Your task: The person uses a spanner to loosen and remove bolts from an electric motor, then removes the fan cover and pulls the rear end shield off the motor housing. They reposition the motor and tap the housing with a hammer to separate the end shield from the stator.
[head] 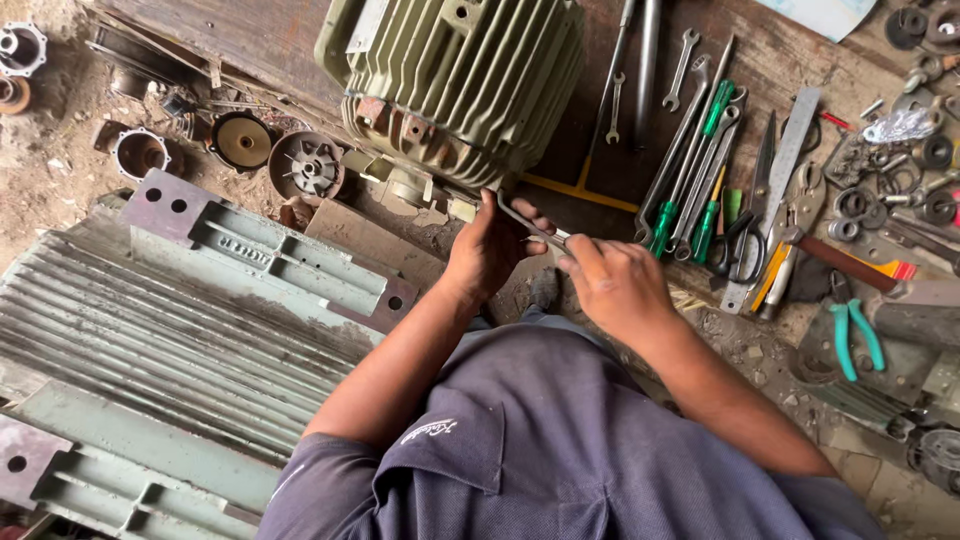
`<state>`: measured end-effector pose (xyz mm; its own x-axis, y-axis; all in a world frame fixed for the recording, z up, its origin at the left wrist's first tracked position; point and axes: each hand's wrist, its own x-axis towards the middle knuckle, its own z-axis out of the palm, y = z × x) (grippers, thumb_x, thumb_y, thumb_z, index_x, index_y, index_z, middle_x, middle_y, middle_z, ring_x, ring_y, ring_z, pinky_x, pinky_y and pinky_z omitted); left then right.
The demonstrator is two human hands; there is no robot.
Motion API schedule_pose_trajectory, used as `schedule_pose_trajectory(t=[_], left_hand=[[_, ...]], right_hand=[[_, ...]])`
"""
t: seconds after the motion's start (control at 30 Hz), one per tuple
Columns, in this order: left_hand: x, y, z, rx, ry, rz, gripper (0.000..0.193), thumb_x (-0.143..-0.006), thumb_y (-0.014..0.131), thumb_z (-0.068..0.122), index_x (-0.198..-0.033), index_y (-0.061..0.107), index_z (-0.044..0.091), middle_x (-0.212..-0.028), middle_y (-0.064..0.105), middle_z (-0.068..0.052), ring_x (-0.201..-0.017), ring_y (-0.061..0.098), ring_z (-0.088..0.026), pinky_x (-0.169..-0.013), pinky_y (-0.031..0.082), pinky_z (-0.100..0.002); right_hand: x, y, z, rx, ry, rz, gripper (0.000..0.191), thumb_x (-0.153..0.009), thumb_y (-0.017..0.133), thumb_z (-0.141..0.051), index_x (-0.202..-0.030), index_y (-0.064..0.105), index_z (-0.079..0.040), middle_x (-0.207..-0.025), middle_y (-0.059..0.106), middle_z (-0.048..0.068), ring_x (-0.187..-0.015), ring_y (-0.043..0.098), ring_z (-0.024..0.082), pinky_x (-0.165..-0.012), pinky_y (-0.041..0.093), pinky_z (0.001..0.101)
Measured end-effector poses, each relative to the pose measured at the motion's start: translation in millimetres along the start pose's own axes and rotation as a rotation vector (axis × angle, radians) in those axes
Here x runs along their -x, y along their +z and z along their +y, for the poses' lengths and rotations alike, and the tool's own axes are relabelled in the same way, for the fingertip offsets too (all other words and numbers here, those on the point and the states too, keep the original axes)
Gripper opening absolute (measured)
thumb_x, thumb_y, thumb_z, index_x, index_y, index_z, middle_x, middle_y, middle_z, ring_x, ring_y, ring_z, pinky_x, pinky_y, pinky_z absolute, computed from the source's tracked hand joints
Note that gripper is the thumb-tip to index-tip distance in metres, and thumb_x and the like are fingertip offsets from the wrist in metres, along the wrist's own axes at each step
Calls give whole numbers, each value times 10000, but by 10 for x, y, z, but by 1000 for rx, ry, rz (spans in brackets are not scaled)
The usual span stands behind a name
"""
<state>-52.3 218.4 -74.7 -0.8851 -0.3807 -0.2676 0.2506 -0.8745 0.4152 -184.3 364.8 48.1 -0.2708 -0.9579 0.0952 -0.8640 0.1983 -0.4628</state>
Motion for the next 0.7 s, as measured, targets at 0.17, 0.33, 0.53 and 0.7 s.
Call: schedule_pose_trajectory(t=[0.17, 0.33, 0.53, 0.7], left_hand=[[211, -90, -45, -67, -19, -21, 528, -1098, 444, 540, -1220, 627, 59, -1152, 702, -110, -1125, 673, -249, -906, 546, -396], [468, -222, -170, -202, -122, 145, 448, -1077, 488, 444, -1288, 596, 64, -1197, 684, -103, -1102, 658, -233, -936, 539, -403], [315, -59, -162, -162, -55, 127, 553, -1065, 470, 515, -1252, 605, 13, -1143, 697, -138, -1014, 697, -248, -889, 569, -403], [449, 351, 155, -595, -47, 210, 562, -1035, 482, 538, -1152, 674, 23, -973, 744, -96, -884, 716, -223, -774, 557, -352]], right_hand=[[184, 248, 15, -10, -30, 65, 174, -892, 724, -121, -1019, 626, -52, -857, 718, 174, -793, 708, 387, -686, 559, 486], [486, 335, 99, -81, 2, 27, 211, -896, 750, -133, -1081, 674, -67, -865, 734, 159, -768, 707, 389, -660, 561, 480], [420, 12, -16, -11, -90, 95, 263, -952, 729, -110, -1197, 680, -28, -846, 717, 144, -703, 721, 292, -596, 572, 385], [170, -407, -189, 161, -147, 39, 141, -952, 703, -112, -1062, 674, -29, -716, 669, 89, -607, 686, 254, -502, 526, 380]])
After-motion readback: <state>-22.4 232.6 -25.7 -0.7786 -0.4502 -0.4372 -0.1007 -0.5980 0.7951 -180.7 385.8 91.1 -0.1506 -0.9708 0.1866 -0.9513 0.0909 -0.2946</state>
